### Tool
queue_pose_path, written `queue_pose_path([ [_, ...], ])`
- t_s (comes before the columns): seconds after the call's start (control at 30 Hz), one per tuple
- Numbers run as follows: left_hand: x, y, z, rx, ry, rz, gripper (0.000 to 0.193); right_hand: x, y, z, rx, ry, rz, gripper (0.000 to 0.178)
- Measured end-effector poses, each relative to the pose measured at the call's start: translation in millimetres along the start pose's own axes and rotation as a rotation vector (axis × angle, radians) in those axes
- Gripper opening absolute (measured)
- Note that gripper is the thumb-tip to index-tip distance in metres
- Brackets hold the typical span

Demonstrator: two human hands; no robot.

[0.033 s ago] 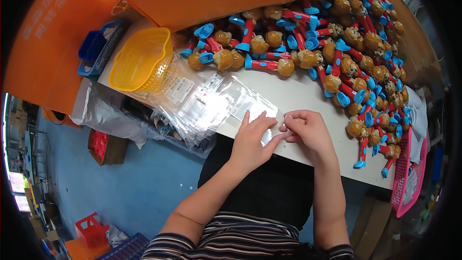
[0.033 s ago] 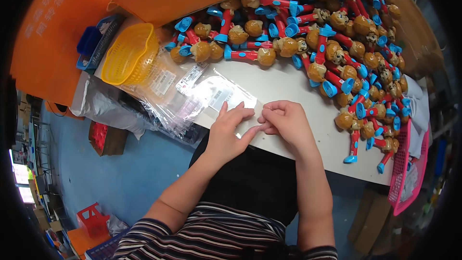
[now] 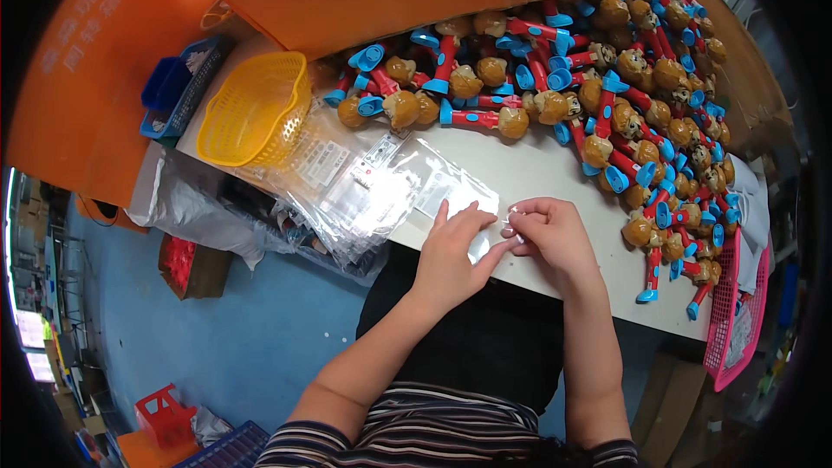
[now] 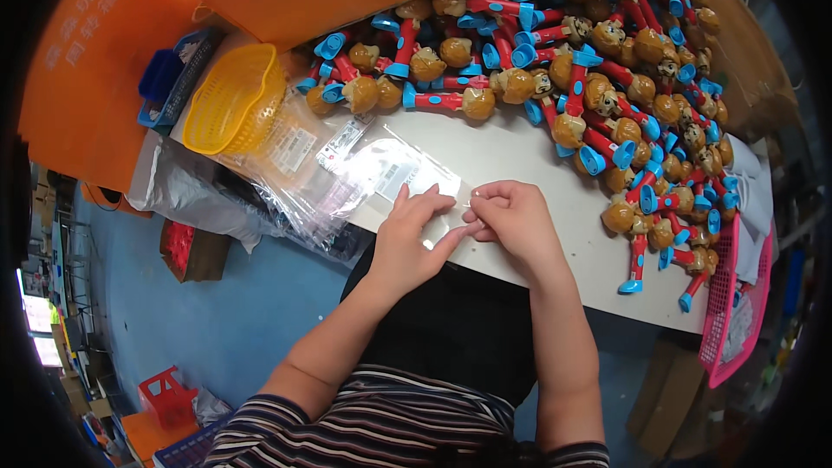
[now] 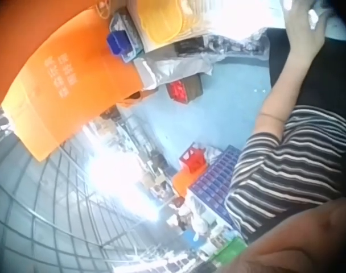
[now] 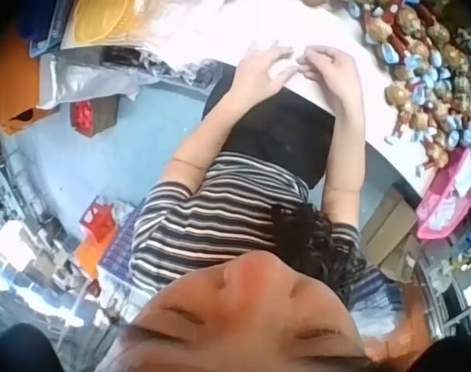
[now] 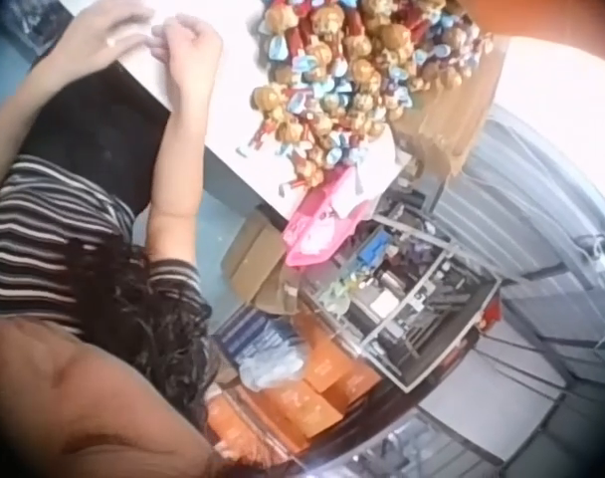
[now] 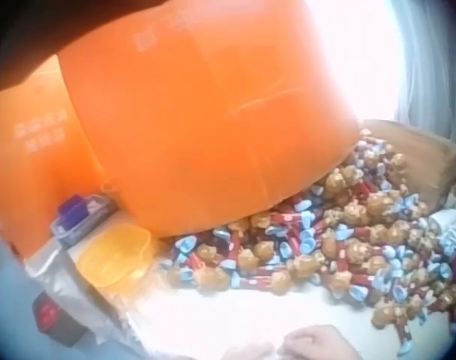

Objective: Packaging small plastic toy characters into individual plastic bags.

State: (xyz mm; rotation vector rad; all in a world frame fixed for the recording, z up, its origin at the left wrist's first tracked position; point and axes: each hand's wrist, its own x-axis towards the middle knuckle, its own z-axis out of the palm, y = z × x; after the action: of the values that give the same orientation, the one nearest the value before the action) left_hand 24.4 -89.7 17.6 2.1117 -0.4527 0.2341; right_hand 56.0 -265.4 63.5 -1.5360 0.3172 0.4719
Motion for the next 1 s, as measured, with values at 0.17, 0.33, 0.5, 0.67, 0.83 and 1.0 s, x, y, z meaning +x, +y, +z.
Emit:
queue_pose_path([
  [0.17,3,12,0,0.008,0.145,-0.005,0.037,0,10,3,0.043,-0.065,-0.028,0.021],
  [0.33,0,9,8,0.014,0.123,0.017,0.028,-2,15,6,0.115,-0.003,-0.055,0.023],
  [0.5,1,11,10,0.035,0.179,0.008,0.016,-7,18,0,0.103,-0.001,-0.068,0.024],
  [0.67,-1,16,10,0.19,0.195,0.05,0.014,-36,17,-16,-0.354,0.199,-0.317,0.018],
  [0.83,1,15,14,0.235,0.195,0.167,0.013,-70,2,-101,-1.18,0.903,-0.674,0.019],
  [1.0,0,19,19,0.262,0.13,0.126,0.015,-84,-14,-150,-1.109,0.969,-0.497,0.02],
])
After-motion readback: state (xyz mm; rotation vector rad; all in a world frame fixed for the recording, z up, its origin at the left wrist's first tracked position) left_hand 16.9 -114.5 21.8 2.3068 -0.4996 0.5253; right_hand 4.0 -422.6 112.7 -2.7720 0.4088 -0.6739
